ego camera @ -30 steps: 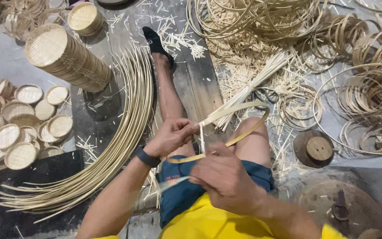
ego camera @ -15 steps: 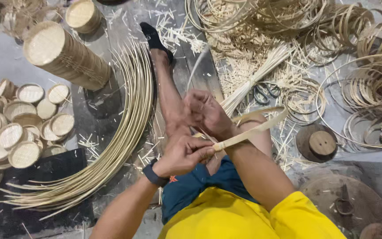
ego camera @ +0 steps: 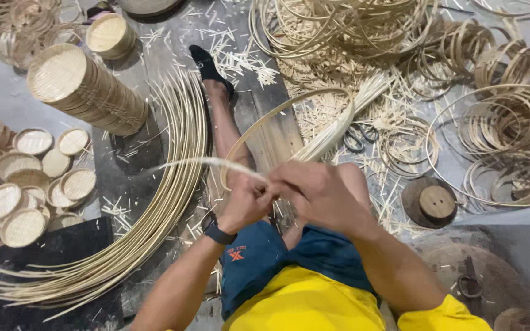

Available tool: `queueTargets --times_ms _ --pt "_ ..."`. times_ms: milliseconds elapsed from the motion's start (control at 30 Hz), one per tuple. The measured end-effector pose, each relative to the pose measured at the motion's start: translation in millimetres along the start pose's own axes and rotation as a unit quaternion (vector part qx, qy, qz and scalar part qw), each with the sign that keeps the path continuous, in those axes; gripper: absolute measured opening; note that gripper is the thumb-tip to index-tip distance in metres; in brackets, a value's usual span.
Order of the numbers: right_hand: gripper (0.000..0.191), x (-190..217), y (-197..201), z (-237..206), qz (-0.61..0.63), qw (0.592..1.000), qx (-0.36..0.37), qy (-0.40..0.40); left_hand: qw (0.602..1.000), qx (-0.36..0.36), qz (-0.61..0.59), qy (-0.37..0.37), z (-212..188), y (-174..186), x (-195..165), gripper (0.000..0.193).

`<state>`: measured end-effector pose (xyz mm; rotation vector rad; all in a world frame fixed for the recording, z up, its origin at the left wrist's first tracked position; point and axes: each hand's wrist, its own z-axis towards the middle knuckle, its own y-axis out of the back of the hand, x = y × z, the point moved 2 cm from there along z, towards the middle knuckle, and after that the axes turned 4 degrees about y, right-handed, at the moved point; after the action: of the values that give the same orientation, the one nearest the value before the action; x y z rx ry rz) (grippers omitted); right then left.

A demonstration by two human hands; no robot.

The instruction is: The person sits on the floor of a bamboo craft workshop and bends thin bamboo strips into circular hoops, joining and securing the ends by hand. They work one strip at a time, flexing the bamboo to form the ring shape and setting finished hoops with a pile of completed rings nearby.

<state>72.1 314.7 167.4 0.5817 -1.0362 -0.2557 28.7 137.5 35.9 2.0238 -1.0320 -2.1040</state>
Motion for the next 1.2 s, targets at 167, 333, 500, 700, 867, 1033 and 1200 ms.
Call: queueTargets --times_ms 167,333,500,700,867,1033,1200 --pt "0.022 -49 -42 -46 0.288 0.948 -0.1 -0.096 0.985 -0.053 -0.165 -0.019 -1 29 4 0.019" --pt "0.018 -148 -99 -26 0.675 0.721 -0.053 -0.149 0.958 0.138 -0.25 -0.017 -28 7 -21 0.023" --pt "0.026 -148 -107 7 0.633 0.763 0.1 -0.082 0.957 0.152 -0.247 -0.003 -37 -8 -44 0.022" --pt "0.02 -75 -43 -10 0.08 0.99 0.081 -0.086 0.98 -0.014 -0.19 -0.056 -28 22 -29 0.021" --pt "0.019 -40 -18 -21 -0.016 0.998 -0.029 0.053 0.97 -0.102 -0.003 -0.22 -20 4 -17 0.01" --pt "0.013 -64 -55 -27 0.251 0.966 0.006 0.062 0.958 -0.164 -0.234 -0.033 -17 27 9 0.021" --pt "0.014 -126 -140 -20 0.708 0.693 -0.053 -0.126 0.929 -0.21 -0.305 0.006 -36 38 24 0.03"
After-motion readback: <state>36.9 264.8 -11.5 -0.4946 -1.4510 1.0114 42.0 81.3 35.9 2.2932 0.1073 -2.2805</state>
